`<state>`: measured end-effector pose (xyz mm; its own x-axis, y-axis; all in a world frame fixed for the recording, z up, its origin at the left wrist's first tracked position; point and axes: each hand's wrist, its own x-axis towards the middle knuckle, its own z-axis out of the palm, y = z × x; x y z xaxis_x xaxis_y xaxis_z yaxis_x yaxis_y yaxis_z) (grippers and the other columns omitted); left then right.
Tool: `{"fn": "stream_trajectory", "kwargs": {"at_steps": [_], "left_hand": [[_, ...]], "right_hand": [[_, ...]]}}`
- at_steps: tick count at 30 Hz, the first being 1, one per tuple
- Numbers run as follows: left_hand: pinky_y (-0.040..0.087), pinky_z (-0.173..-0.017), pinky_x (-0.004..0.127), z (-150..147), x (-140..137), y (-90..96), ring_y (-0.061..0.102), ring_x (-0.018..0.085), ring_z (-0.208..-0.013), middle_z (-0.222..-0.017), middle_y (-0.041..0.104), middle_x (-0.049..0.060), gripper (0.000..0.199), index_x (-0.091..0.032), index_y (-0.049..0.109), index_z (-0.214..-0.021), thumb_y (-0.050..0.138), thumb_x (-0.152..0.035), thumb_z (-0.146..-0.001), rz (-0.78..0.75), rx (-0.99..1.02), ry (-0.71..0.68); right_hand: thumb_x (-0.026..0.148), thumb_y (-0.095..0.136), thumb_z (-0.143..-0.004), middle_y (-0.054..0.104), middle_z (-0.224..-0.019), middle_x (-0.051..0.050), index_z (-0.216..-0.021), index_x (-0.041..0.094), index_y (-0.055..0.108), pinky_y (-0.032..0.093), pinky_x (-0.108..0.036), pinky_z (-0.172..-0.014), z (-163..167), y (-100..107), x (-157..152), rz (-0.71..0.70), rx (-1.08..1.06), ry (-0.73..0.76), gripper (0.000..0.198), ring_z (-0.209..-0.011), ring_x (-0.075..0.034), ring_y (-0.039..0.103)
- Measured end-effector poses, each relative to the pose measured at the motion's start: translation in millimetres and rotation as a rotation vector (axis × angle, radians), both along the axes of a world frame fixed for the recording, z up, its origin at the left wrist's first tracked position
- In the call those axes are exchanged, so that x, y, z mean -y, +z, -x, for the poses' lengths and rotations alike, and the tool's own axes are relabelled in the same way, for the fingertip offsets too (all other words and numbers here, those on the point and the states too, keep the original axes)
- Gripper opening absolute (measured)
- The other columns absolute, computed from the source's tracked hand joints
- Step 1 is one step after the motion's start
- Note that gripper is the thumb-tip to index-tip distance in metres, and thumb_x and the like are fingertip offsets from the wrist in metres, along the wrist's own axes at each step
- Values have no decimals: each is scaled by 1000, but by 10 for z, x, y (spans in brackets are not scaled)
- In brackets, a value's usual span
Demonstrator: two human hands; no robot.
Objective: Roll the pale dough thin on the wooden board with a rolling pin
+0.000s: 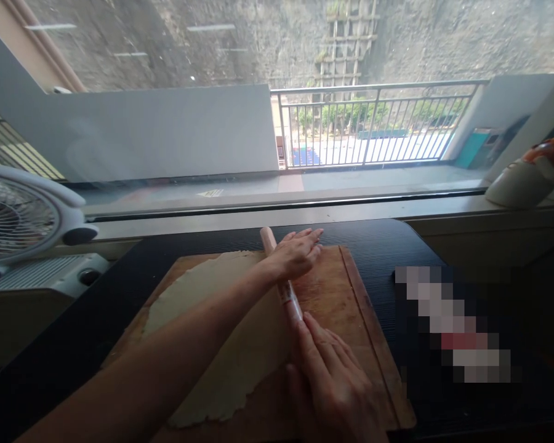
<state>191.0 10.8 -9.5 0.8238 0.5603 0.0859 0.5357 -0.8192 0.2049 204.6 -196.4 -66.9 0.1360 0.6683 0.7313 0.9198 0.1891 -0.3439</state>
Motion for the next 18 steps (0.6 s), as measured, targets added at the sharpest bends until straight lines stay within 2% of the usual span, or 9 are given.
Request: {"fn": "stream_trajectory", "kwargs": {"at_steps": [2,5,7,9,11,14,16,18], "left_hand": [[19,-112,43,78,3,2,26,19,-138,-142,45,6,53,-16,30,-142,23,-37,-94,-9,9,37],[16,-113,46,580,20,-13,26,20,-138,-140,47,6,51,-18,35,-140,20,-36,-95,-51,8,139],[15,-114,45,947,32,-18,23,20,-139,-146,39,6,52,-17,33,-141,18,-37,-95,-69,-12,144],[13,-114,44,1138,33,-17,19,20,-140,-149,33,4,53,-19,30,-143,19,-39,-95,-75,-49,143],[11,-114,43,1064,17,-21,18,20,-140,-150,31,4,55,-19,29,-144,18,-41,-95,-67,-71,141],[12,-114,44,570,-24,-25,22,20,-139,-150,31,6,57,-17,27,-144,15,-43,-95,-40,-55,125],[16,-113,46,214,-42,-11,24,20,-139,-150,31,6,59,-17,25,-145,14,-46,-95,-13,-38,116],[19,-111,47,29,-46,10,24,20,-139,-150,32,6,59,-18,25,-145,15,-47,-95,4,-38,115]], "right_hand": [[15,42,-87,57,-127,-15,-122,11,58,52,-40,-90,71,-5,-26,-41,-10,-26,38,-117,-25,55],[12,41,-87,57,-128,-11,-110,14,65,50,-37,-94,306,-38,-71,-114,-36,22,33,-123,-24,49],[15,43,-88,58,-128,-5,-106,18,67,49,-34,-96,434,-57,-77,-129,-15,120,30,-124,-21,48],[19,46,-87,60,-126,-2,-104,21,68,48,-33,-97,468,-72,-63,-125,11,202,27,-123,-19,49],[18,47,-86,61,-124,-3,-103,21,68,49,-33,-96,392,-81,-41,-119,-15,177,27,-123,-20,49],[11,42,-86,61,-123,-7,-110,17,65,51,-36,-93,148,-71,-12,-128,-61,63,34,-121,-22,51],[11,41,-87,58,-127,-10,-120,14,59,52,-38,-91,10,-48,-6,-84,-49,26,38,-118,-23,54],[13,41,-87,55,-130,-14,-127,11,53,53,-39,-89,-26,-32,-18,-19,-28,5,42,-117,-25,54]]}}
